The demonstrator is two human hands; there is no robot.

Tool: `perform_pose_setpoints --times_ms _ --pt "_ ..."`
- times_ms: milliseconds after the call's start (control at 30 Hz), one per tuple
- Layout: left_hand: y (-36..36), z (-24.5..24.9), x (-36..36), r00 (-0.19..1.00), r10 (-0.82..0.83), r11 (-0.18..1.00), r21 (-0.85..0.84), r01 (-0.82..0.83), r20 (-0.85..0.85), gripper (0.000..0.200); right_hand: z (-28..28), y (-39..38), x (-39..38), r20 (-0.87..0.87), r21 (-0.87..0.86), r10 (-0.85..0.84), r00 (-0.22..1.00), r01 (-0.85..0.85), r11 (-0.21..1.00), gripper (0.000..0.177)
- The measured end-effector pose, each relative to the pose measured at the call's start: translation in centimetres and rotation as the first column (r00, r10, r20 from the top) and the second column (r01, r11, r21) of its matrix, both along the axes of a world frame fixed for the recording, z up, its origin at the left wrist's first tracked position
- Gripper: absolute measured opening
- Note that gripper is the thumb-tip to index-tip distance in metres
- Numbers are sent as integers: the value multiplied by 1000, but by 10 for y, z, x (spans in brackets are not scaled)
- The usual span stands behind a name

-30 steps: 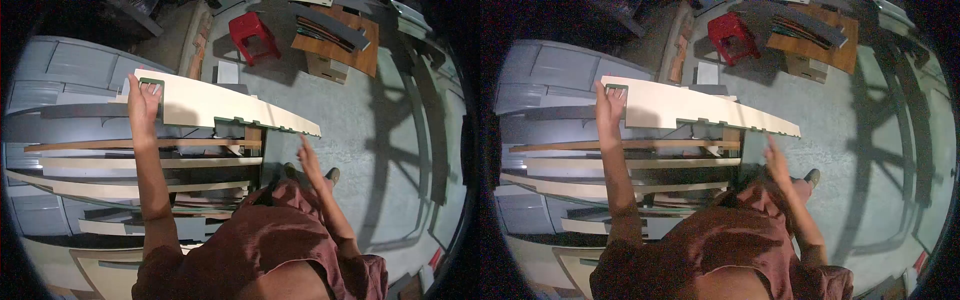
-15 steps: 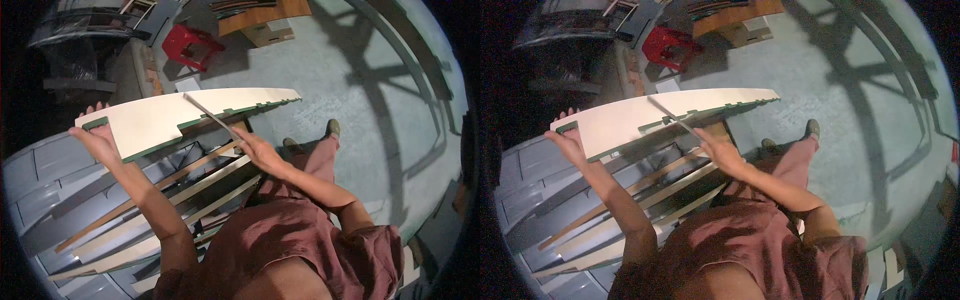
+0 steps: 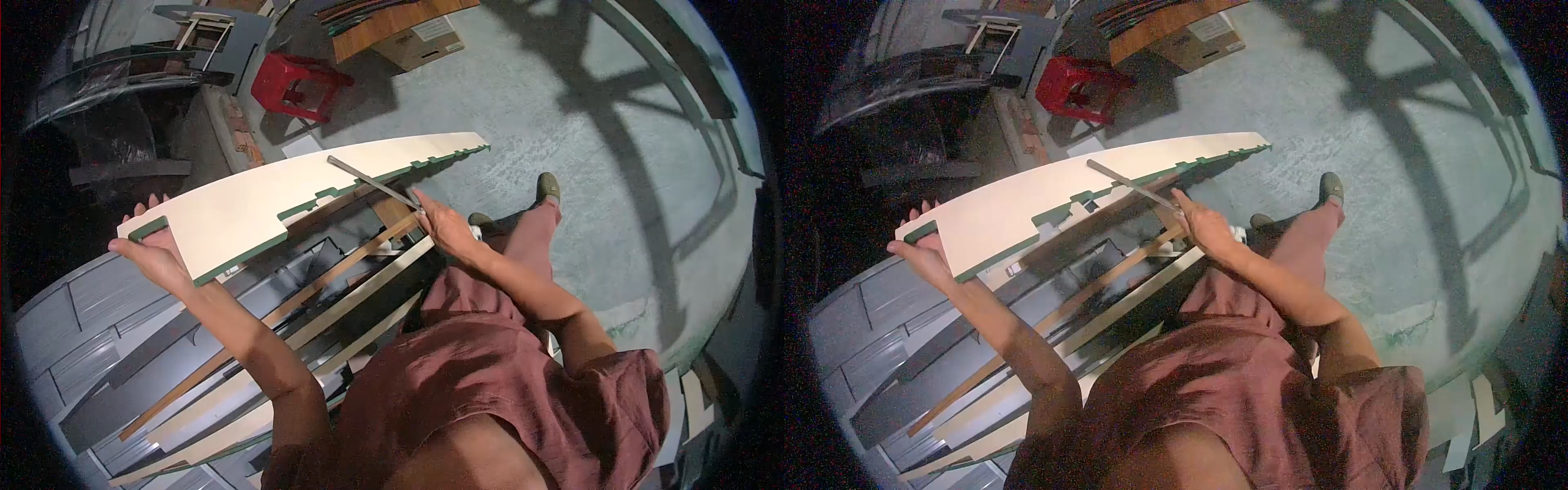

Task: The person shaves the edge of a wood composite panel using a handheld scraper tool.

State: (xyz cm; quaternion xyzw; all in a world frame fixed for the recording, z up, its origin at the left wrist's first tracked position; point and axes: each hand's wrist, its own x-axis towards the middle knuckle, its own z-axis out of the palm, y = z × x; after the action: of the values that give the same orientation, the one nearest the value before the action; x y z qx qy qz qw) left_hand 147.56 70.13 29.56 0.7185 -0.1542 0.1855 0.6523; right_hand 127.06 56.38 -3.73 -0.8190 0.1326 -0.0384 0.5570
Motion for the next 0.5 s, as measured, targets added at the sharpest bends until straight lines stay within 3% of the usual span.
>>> perform_pose_setpoints --times_ms 267,367,433,500 --pt "2 0 5 998 67 998 -18 -68 -18 68 10 5 -8 41 -44 -73 997 74 996 46" --pt "1 0 4 997 80 997 -5 -80 -12 68 -27 7 -9 -106 -25 -110 988 108 994 44" --pt "-2 0 -1 999 53 998 23 -53 2 73 -45 5 -11 -324 -32 -121 938 117 993 42" --pt "-1 0 0 998 59 998 12 -59 -8 71 -48 2 -12 -341 -17 -121 932 122 992 41"
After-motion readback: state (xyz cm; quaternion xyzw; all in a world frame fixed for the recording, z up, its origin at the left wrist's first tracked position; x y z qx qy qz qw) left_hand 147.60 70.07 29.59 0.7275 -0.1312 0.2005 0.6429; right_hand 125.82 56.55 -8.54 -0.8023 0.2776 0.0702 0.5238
